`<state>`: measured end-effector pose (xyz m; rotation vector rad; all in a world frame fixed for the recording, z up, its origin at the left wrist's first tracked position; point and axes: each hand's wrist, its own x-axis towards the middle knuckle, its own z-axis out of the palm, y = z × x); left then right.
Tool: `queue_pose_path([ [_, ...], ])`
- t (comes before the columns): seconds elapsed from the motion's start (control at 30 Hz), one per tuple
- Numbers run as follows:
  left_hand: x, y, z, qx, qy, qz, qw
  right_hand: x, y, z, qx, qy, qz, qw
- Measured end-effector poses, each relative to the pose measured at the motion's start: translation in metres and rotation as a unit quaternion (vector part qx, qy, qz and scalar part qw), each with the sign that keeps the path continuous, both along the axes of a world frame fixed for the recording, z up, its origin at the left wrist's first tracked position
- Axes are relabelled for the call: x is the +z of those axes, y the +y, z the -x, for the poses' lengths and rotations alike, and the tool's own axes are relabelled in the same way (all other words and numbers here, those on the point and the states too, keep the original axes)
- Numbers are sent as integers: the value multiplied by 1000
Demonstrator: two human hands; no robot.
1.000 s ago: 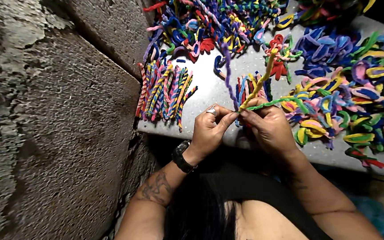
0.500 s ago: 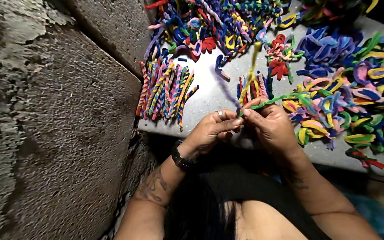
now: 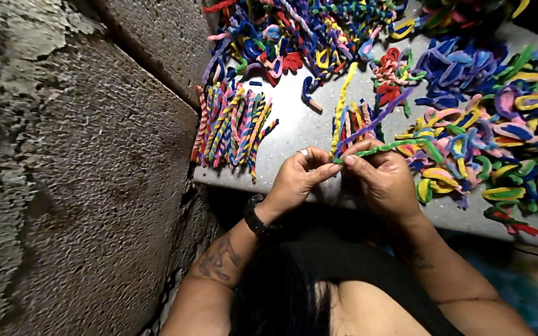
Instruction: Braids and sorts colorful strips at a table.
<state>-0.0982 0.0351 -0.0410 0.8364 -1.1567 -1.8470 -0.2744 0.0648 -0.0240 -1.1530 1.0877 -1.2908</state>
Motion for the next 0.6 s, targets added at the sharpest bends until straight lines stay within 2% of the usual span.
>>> queue_pose_path([
  [0.1, 1, -4, -5, -49, 36, -49, 997, 0, -2, 3, 21, -10, 3, 1000],
  [0.2, -1, -6, -10, -89, 108, -120, 983, 2, -5, 8, 19, 24, 10, 999],
  [0.37, -1, -8, -9, -136, 144, -159, 967, 0, -8, 9, 27, 7, 29, 999],
  [0.6, 1, -5, -3, -88, 145, -177, 970, -2, -7, 9, 33, 16, 36, 999],
])
